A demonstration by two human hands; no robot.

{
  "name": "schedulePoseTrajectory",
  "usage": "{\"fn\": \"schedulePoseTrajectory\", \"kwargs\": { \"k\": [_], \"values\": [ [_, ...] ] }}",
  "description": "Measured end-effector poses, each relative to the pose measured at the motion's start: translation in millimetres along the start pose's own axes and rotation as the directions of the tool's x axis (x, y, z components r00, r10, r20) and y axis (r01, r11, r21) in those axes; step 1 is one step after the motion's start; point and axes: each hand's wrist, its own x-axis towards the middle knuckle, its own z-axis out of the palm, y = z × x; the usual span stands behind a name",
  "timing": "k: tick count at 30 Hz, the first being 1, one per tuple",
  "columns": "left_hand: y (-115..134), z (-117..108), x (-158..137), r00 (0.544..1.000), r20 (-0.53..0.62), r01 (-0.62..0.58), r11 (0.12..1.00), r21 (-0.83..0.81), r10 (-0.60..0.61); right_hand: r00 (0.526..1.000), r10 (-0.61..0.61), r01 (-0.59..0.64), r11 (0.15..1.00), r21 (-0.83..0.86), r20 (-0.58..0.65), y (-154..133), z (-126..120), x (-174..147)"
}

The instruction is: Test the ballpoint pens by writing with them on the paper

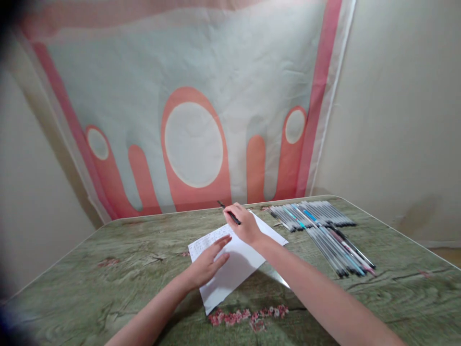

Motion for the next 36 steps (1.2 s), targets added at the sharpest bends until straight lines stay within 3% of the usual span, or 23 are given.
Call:
{"fn": "schedulePoseTrajectory", "kwargs": {
  "k": [3, 6, 10, 14, 20, 36],
  "values": [
    [11, 13, -9, 0.980, 0.200, -0.078, 0.960, 0.267, 0.024, 0.996, 0.021, -0.007, 0.987, -0.162, 0.085, 17, -39, -30],
    [13, 19, -12, 0.946, 0.325, -0.128, 0.905, 0.406, -0.012, 0.978, 0.074, -0.010, 0.952, -0.306, 0.197, 31, -77, -74],
    [11, 20, -12, 0.928, 0.372, -0.163, 0.867, 0.471, -0.028, 0.950, 0.143, 0.007, 0.878, -0.479, 0.277, 42, -123, -129],
    [10, 21, -11, 0.926, 0.376, -0.169, 0.858, 0.486, -0.031, 0.945, 0.171, 0.040, 0.786, -0.617, 0.280, 49, -153, -161],
    [9, 21, -10, 0.928, 0.371, -0.168, 0.859, 0.483, -0.027, 0.951, 0.137, 0.101, 0.708, -0.698, 0.277, 57, -166, -168],
    [25, 11, -9, 0.894, 0.444, -0.222, 0.810, 0.542, -0.052, 0.939, 0.245, 0.018, 0.665, -0.747, 0.240, 60, -175, -171]
  ]
}}
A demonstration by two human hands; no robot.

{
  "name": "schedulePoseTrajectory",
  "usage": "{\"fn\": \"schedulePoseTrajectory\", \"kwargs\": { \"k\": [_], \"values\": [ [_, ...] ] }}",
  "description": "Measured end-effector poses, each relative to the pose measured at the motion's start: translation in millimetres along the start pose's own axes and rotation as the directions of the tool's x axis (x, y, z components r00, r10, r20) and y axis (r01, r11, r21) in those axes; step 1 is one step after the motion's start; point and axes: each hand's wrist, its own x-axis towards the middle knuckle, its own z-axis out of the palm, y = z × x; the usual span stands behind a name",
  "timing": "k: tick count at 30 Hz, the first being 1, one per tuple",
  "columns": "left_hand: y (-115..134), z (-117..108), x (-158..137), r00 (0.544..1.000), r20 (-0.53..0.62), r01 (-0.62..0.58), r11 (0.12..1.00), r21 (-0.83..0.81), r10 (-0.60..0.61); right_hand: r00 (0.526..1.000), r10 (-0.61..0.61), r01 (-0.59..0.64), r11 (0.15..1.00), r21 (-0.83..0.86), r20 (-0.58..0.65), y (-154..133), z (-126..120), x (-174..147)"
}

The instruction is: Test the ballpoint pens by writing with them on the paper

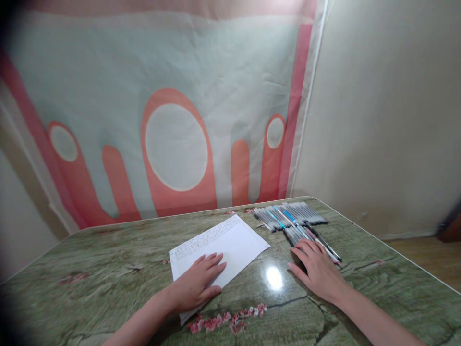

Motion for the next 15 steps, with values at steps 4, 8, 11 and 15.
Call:
{"fn": "schedulePoseTrajectory", "kwargs": {
  "k": [4, 8, 11, 15],
  "values": [
    [-3, -6, -4, 0.999, 0.026, -0.024, 0.999, -0.031, 0.025, 1.000, 0.022, -0.022, 1.000, 0.020, -0.018, 2, 4, 0],
    [-3, -17, -10, 0.997, 0.067, -0.040, 0.994, -0.103, 0.047, 0.993, 0.087, -0.083, 0.995, 0.052, -0.081, 7, 10, 0],
    [6, -28, -16, 0.993, 0.108, -0.039, 0.987, -0.155, 0.056, 0.971, 0.193, -0.187, 0.981, 0.059, -0.143, 13, 15, 0],
    [27, -42, -22, 0.981, 0.186, -0.018, 0.986, -0.165, 0.049, 0.928, 0.338, -0.336, 0.941, 0.044, -0.154, 20, 23, 0]
  ]
}}
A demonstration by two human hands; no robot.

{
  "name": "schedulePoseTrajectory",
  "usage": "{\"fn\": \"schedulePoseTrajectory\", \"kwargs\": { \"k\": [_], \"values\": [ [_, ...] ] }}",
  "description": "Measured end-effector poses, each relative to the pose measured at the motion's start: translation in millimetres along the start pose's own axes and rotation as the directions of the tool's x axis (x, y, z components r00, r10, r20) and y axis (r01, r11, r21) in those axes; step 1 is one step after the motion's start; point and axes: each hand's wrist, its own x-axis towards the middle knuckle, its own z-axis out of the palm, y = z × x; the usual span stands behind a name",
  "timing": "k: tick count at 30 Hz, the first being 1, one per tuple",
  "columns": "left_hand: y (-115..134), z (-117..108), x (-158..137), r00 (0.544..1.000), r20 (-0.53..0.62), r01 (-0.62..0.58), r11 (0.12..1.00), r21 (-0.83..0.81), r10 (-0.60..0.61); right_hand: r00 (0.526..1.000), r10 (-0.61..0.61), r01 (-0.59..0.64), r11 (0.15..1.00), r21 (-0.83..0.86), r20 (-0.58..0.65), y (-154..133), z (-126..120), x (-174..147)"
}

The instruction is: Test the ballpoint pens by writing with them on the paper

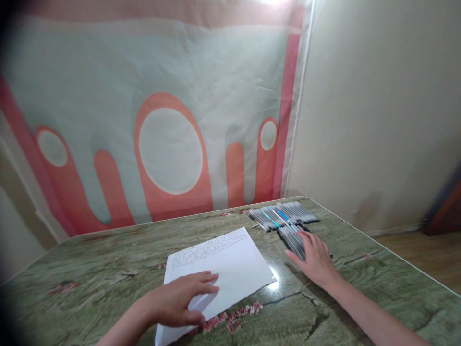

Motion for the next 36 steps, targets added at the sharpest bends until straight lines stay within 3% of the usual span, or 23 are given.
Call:
{"fn": "schedulePoseTrajectory", "kwargs": {
  "k": [5, 9, 14, 21, 29, 36],
  "values": [
    [19, -2, -3, 0.999, 0.034, -0.041, 0.999, -0.017, 0.042, 0.986, 0.146, -0.139, 0.987, -0.083, 0.081, 4, 5, 3],
    [13, 3, 1, 0.998, -0.054, -0.020, 0.999, -0.025, 0.019, 0.951, 0.270, -0.249, 0.958, -0.145, 0.152, 8, 8, 10],
    [5, 8, 4, 0.997, -0.074, -0.039, 0.999, -0.037, 0.036, 0.910, 0.347, -0.311, 0.933, -0.180, 0.226, 18, 17, 20],
    [7, 8, 6, 0.995, -0.085, -0.055, 0.997, -0.047, 0.051, 0.911, 0.280, -0.202, 0.943, -0.263, 0.304, 30, 25, 7],
    [5, 10, 6, 0.995, -0.084, -0.057, 0.997, -0.058, 0.052, 0.944, 0.186, -0.113, 0.958, -0.264, 0.272, 41, 17, -28],
    [6, 11, 8, 0.994, -0.093, -0.056, 0.997, -0.059, 0.051, 0.961, 0.066, -0.002, 0.973, -0.231, 0.270, 27, 5, -35]
  ]
}}
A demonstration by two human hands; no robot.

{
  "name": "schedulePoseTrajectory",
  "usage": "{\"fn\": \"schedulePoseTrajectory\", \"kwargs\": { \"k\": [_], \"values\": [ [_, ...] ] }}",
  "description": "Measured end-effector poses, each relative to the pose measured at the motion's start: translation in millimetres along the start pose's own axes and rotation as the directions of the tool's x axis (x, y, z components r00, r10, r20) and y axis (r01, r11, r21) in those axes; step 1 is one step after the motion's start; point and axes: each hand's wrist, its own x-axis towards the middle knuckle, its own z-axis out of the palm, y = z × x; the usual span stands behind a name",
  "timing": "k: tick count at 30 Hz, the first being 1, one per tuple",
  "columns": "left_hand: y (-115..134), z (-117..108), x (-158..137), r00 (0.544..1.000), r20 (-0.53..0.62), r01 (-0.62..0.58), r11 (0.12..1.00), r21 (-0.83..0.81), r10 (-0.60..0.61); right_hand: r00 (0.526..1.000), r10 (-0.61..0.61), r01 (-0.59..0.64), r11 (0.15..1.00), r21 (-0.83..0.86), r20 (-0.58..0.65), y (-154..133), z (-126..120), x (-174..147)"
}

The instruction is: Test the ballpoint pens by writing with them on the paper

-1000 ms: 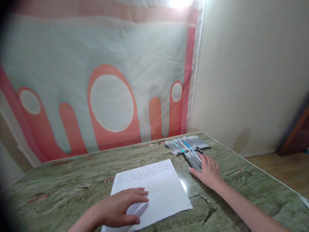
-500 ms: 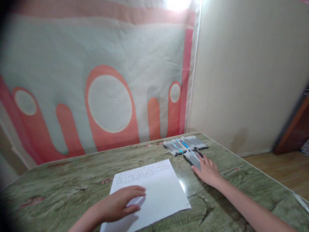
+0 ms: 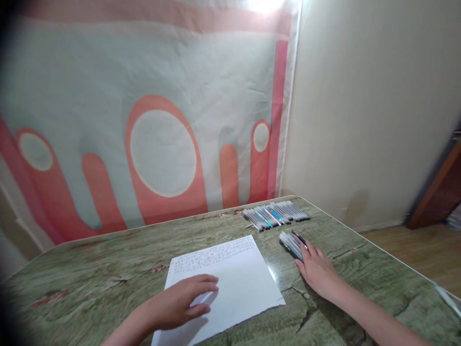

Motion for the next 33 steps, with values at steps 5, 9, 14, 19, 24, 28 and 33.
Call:
{"fn": "schedulePoseTrajectory", "kwargs": {
  "k": [5, 9, 14, 19, 24, 28, 33],
  "values": [
    [2, -2, 0, 1.000, 0.008, -0.002, 1.000, 0.001, 0.002, 0.993, 0.018, -0.025, 0.998, 0.054, 0.115, -7, -23, 19],
    [3, -2, 0, 1.000, 0.012, -0.009, 1.000, 0.003, 0.009, 0.971, 0.029, -0.055, 0.993, 0.104, 0.236, -2, -34, 38],
    [5, -3, 0, 1.000, 0.002, -0.015, 1.000, -0.005, 0.015, 0.944, 0.053, -0.109, 0.982, 0.157, 0.327, 3, -34, 56],
    [3, -3, -1, 1.000, -0.017, -0.017, 0.999, -0.031, 0.016, 0.912, 0.037, -0.119, 0.977, 0.177, 0.409, 5, -31, 58],
    [0, 5, 4, 0.988, -0.130, 0.044, 0.969, -0.242, -0.078, 0.927, -0.006, -0.123, 0.939, 0.320, 0.374, -14, -44, 52],
    [12, 21, 23, 0.976, -0.055, 0.084, 0.592, -0.802, -0.213, 0.909, -0.248, -0.041, 0.747, 0.664, 0.335, -74, -79, 48],
    [31, 37, 56, 0.920, 0.009, -0.046, -0.131, -0.990, -0.391, 0.871, -0.437, 0.055, 0.537, 0.842, 0.222, -183, -111, 45]
  ]
}}
